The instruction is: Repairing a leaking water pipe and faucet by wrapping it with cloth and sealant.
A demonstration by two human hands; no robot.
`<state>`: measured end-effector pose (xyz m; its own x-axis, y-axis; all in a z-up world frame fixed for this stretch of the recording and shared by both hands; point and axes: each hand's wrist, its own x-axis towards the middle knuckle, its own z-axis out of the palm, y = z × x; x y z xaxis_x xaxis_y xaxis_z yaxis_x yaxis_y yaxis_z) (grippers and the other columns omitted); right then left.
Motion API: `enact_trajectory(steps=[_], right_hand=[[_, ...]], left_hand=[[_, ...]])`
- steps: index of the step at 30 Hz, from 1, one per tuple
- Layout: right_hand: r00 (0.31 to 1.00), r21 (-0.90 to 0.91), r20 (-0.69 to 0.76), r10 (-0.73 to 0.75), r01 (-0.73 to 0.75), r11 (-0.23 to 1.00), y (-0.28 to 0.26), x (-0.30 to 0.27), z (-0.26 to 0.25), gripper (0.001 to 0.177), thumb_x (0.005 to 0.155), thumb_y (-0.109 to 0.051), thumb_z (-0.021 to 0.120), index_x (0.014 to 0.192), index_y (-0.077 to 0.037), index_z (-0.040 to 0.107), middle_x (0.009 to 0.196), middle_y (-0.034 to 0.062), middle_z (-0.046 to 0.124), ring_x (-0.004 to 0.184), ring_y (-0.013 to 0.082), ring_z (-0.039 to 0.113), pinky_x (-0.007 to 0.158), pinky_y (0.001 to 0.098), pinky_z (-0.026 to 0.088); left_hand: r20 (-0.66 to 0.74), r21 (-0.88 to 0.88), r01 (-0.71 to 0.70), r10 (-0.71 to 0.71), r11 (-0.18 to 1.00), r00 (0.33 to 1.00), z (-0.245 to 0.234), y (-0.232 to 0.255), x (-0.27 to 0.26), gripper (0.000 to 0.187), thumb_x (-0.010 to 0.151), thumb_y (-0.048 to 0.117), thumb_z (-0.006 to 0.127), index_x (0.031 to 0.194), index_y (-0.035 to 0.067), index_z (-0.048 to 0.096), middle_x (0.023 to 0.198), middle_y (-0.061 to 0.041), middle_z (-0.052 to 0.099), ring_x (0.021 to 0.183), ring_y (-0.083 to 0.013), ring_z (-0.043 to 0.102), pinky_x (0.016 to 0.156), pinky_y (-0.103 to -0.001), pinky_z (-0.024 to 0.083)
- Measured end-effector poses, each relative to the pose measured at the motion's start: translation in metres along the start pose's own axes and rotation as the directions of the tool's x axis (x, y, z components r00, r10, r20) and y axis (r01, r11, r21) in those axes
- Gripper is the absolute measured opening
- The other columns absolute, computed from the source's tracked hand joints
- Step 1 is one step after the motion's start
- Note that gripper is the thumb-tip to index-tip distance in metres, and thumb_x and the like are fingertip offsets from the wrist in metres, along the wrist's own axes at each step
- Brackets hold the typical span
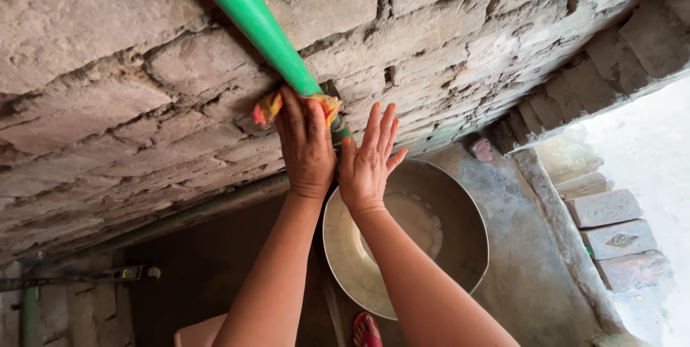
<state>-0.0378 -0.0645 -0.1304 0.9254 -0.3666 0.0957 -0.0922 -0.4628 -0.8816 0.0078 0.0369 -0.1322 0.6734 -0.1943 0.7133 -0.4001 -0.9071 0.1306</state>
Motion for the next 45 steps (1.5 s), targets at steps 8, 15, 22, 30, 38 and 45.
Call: enact_trajectory(steps=[8,15,22,30,38,45], right_hand=[[1.0,-0.01,-0.001,-0.021,0.021,1.0,0.0,0.0,0.0,0.072,0.105,-0.042,0.046,0.166,-0.018,0.016,0.175,0.0138,0.008,0.162,0.0374,0.005,0.119,0.0714,-0.004],[0.998,-0.043,0.052,0.023,-0.021,0.999,-0.003,0.002,-0.001,0.07,0.104,-0.041,0.047,0.165,-0.02,0.018,0.174,0.0122,0.013,0.16,0.0354,0.008,0.118,0.0707,-0.001],[0.987,-0.011,0.159,-0.006,0.008,1.0,0.007,0.005,-0.011,0.067,0.102,-0.033,0.054,0.162,-0.021,0.026,0.169,0.011,0.024,0.157,0.0349,0.019,0.12,0.0631,0.009],[0.943,0.243,0.122,-0.311,0.276,0.93,0.005,-0.022,-0.04,0.037,0.089,-0.015,0.074,0.125,-0.012,0.067,0.12,0.0083,0.07,0.114,0.0286,0.064,0.101,0.0399,0.049],[0.944,0.155,-0.076,-0.323,0.331,0.931,-0.016,-0.003,-0.044,0.016,0.083,-0.012,0.082,0.094,-0.009,0.071,0.096,0.0063,0.068,0.091,0.0235,0.065,0.083,0.0373,0.053],[0.992,0.234,-0.108,-0.065,0.089,0.968,-0.025,0.024,-0.026,0.011,0.091,-0.011,0.077,0.099,-0.007,0.071,0.086,0.0045,0.07,0.065,0.0127,0.064,0.062,0.0276,0.053]], left_hand=[[0.103,-0.125,0.015,-0.002,0.992,0.995,-0.016,0.001,-0.014,0.054,0.105,0.015,0.059,0.154,0.005,0.038,0.163,-0.03,0.032,0.145,-0.0531,0.041,0.119,-0.058,0.038],[0.143,-0.253,0.068,-0.033,0.965,0.989,-0.04,0.01,-0.009,0.054,0.11,0.015,0.054,0.16,0.008,0.035,0.166,-0.026,0.032,0.147,-0.0477,0.044,0.119,-0.049,0.045],[0.508,-0.675,0.605,-0.329,0.422,0.796,-0.083,0.026,-0.016,0.052,0.109,0.021,0.047,0.158,0.007,0.041,0.138,-0.014,0.066,0.118,-0.0236,0.067,0.103,-0.036,0.055],[0.638,-0.769,0.632,-0.173,-0.099,0.75,-0.092,0.005,-0.031,0.047,0.105,0.023,0.057,0.147,0.002,0.053,0.139,-0.009,0.063,0.128,-0.0167,0.06,0.111,-0.03,0.047],[0.298,-0.657,0.446,-0.335,0.607,0.894,-0.076,-0.015,-0.041,0.028,0.105,0.02,0.065,0.129,0.007,0.067,0.128,-0.007,0.063,0.115,-0.0201,0.062,0.087,-0.032,0.053],[0.268,-0.515,0.697,-0.678,0.499,0.684,-0.054,0.015,-0.007,0.024,0.103,0.014,0.066,0.125,0.006,0.064,0.095,-0.006,0.068,0.081,-0.015,0.066,0.07,-0.029,0.055]])
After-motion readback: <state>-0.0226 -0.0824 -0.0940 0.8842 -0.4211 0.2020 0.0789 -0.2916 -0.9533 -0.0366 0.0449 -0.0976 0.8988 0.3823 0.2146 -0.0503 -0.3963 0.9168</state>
